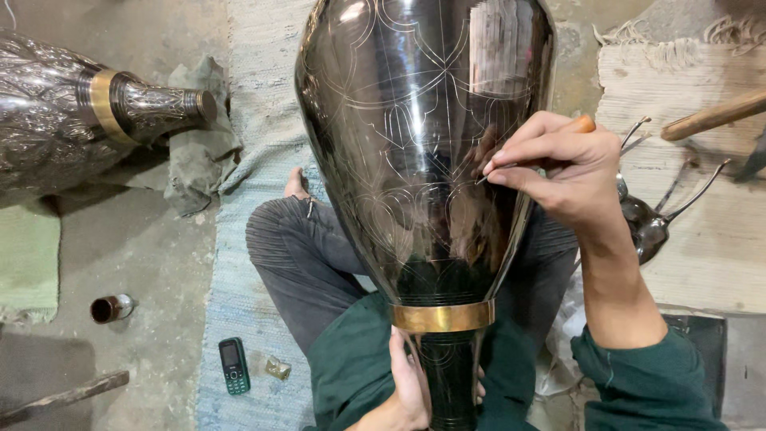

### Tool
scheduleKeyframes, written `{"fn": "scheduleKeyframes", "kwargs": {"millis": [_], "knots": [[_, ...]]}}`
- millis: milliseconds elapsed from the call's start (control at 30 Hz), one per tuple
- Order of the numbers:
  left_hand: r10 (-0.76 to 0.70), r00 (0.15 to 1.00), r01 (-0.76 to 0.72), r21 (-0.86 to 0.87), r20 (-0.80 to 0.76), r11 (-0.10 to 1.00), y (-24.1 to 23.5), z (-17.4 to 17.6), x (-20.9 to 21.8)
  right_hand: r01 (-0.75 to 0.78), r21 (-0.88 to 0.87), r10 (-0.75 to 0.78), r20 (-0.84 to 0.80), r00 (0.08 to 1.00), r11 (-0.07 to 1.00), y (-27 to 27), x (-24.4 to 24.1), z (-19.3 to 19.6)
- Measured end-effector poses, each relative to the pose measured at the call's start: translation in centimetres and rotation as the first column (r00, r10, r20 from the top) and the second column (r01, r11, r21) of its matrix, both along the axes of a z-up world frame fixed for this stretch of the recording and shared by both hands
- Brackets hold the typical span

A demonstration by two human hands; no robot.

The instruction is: The person sits on the floor and uses a small hand tool to engrave intricate floral patterns onto the surface of a large, dark metallic vase. The person holds the vase steady with one hand while carefully carving the design with the other.

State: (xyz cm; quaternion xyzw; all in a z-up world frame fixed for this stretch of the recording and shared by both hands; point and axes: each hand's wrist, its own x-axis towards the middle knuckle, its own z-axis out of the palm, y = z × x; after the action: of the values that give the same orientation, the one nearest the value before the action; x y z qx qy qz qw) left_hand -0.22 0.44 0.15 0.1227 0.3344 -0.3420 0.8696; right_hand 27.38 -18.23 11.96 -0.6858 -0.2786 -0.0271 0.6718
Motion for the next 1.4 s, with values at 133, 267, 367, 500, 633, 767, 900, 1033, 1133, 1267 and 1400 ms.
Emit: {"fn": "scheduleKeyframes", "kwargs": {"millis": [133, 267, 367, 500, 633, 767, 900, 1033, 1133, 1267, 1400], "knots": [[-0.023, 0.999, 0.024, 0.048, -0.036, 0.999, 0.2, 0.7, 0.5, -0.037, -0.027, 0.037, 0.002, 0.999, 0.999, 0.1, 0.6, 0.6], [-0.006, 1.0, 0.006, 0.003, 0.016, 1.0, 0.2, 1.3, 0.9, -0.048, -0.051, 0.05, 0.041, 0.998, 0.998, 0.1, 0.9, 0.8], [-0.008, 1.0, 0.008, -0.005, -0.016, 1.0, 0.1, 1.6, 1.1, -0.06, -0.05, 0.063, 0.07, 0.996, 0.997, 0.2, 1.2, 0.9], [-0.007, 1.0, 0.006, -0.024, -0.025, 1.0, 0.1, 1.7, 1.1, -0.083, -0.047, 0.087, 0.089, 0.992, 0.995, 0.0, 1.3, 0.8], [0.0, 1.0, 0.0, -0.011, -0.015, 1.0, 0.1, 1.9, 1.1, -0.077, -0.047, 0.081, 0.073, 0.994, 0.996, -0.2, 1.3, 0.7], [-0.002, 1.0, 0.001, 0.013, 0.026, 1.0, 0.1, 1.9, 1.1, -0.074, -0.034, 0.076, 0.073, 0.994, 0.997, -0.2, 1.4, 0.6], [-0.004, 1.0, 0.004, 0.014, -0.003, 1.0, 0.1, 1.9, 1.1, -0.046, -0.035, 0.049, 0.087, 0.995, 0.998, 0.0, 1.3, 0.5], [0.009, 1.0, -0.009, 0.003, 0.004, 1.0, 0.0, 2.0, 1.1, -0.061, -0.032, 0.064, 0.096, 0.993, 0.998, -0.1, 1.3, 0.5], [0.005, 1.0, -0.005, 0.018, -0.02, 1.0, 0.1, 2.3, 1.2, -0.058, -0.033, 0.061, 0.1, 0.993, 0.998, -0.2, 1.3, 0.5], [0.008, 1.0, -0.008, 0.021, -0.014, 1.0, 0.1, 2.5, 1.3, -0.04, -0.002, 0.04, 0.096, 0.995, 0.999, -0.2, 1.1, 0.2], [0.005, 1.0, -0.005, 0.023, -0.004, 1.0, 0.2, 2.5, 1.3, -0.001, 0.007, 0.0, 0.095, 0.996, 1.0, -0.4, 0.6, -0.3]]}}
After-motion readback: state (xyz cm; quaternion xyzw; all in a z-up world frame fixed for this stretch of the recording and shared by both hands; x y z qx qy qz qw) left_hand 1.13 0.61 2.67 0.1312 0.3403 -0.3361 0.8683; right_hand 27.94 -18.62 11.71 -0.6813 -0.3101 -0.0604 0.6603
